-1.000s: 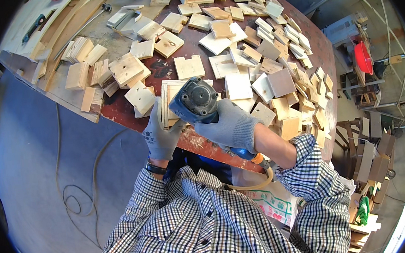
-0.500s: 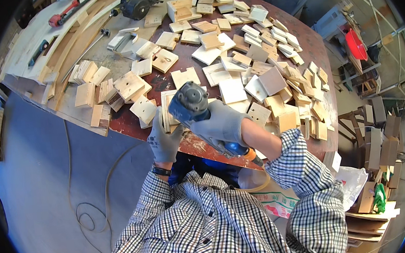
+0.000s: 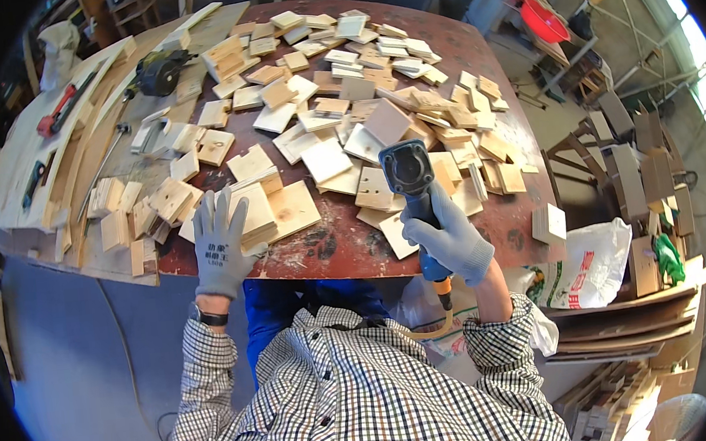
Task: The person assembles small wooden boxes by aligning pre-cut pieces and fastening them with a pneumatic nail gun. They then sand the assembled boxes with a sanding block and place the finished units into a white bag.
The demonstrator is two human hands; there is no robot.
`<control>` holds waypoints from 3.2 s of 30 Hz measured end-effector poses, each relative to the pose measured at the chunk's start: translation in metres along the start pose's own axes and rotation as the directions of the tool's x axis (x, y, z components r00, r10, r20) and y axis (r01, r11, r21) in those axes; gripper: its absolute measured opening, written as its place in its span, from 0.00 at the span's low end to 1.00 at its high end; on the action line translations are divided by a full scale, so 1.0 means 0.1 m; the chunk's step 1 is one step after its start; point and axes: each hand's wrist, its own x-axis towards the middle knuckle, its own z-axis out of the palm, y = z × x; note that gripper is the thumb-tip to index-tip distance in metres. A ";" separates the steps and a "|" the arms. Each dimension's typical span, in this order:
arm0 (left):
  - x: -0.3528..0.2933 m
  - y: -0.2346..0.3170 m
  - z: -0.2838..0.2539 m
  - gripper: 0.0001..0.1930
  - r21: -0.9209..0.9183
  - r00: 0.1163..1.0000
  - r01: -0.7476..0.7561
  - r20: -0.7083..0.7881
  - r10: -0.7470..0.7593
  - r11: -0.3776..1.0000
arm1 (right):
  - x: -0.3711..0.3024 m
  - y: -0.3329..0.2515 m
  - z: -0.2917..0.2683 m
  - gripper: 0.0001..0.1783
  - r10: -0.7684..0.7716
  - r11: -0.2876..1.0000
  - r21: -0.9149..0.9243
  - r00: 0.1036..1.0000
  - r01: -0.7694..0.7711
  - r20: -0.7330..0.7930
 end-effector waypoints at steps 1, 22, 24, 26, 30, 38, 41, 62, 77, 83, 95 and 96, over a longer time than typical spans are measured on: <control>0.13 0.00 0.02 0.46 0.005 0.996 -0.066 0.065 0.066 0.998 | -0.04 0.07 -0.03 0.28 -0.024 0.999 -0.042 1.000 0.024 -0.019; 0.19 0.08 -0.07 0.48 -0.373 0.885 -0.361 -0.426 0.187 0.855 | 1.60 0.95 1.24 0.39 -0.188 0.326 -0.925 0.945 -0.197 -0.268; 0.17 0.23 -0.19 0.58 -0.418 0.877 -0.295 -0.475 0.070 0.859 | 1.63 0.96 1.22 0.39 -0.205 0.347 -0.915 0.935 -0.205 -0.288; 0.11 0.27 -0.20 0.60 -0.615 0.895 -0.225 -0.438 -0.090 0.756 | 1.69 0.94 1.23 0.41 -0.234 0.356 -0.914 0.929 -0.192 -0.286; -0.01 0.32 -0.27 0.61 -0.773 0.879 -0.173 -0.400 -0.258 0.610 | 1.58 0.75 1.17 0.37 -0.234 0.386 -0.909 0.936 -0.158 -0.262; -0.28 0.53 -0.35 0.37 -0.627 0.918 -0.165 0.185 -0.351 -0.761 | 0.50 0.39 1.22 0.45 -0.271 0.962 0.067 0.959 0.266 0.086; -0.29 0.69 -0.31 0.35 -0.539 0.979 -0.105 0.090 -0.182 -0.835 | 0.28 0.15 1.43 0.47 -0.230 0.848 0.529 0.923 0.034 0.309; -0.64 0.60 -0.01 0.45 -0.412 0.828 0.272 0.561 -0.007 -0.870 | -0.06 1.03 0.20 0.18 -0.509 0.683 -0.695 0.536 -0.224 -0.674; -0.36 0.45 -0.28 0.42 -0.597 0.982 0.067 0.182 -0.053 -0.800 | -0.45 1.67 -0.53 0.45 -0.169 0.903 -0.327 0.468 -0.279 -0.867; -0.18 0.57 -0.33 0.42 -0.755 0.950 0.161 0.294 -0.108 -0.636 | -0.48 0.00 0.56 0.51 -0.495 0.868 -0.128 0.817 0.480 -0.295; -0.21 0.65 -0.48 0.44 -0.797 0.913 0.109 0.316 -0.258 -0.594 | 0.37 -0.02 1.35 0.43 -0.674 0.684 -0.362 0.739 0.634 0.022; -0.24 0.60 -0.52 0.44 -0.761 0.892 0.115 0.362 -0.272 -0.638 | 0.23 -0.11 1.40 0.44 -0.704 0.639 -0.352 0.704 0.684 0.090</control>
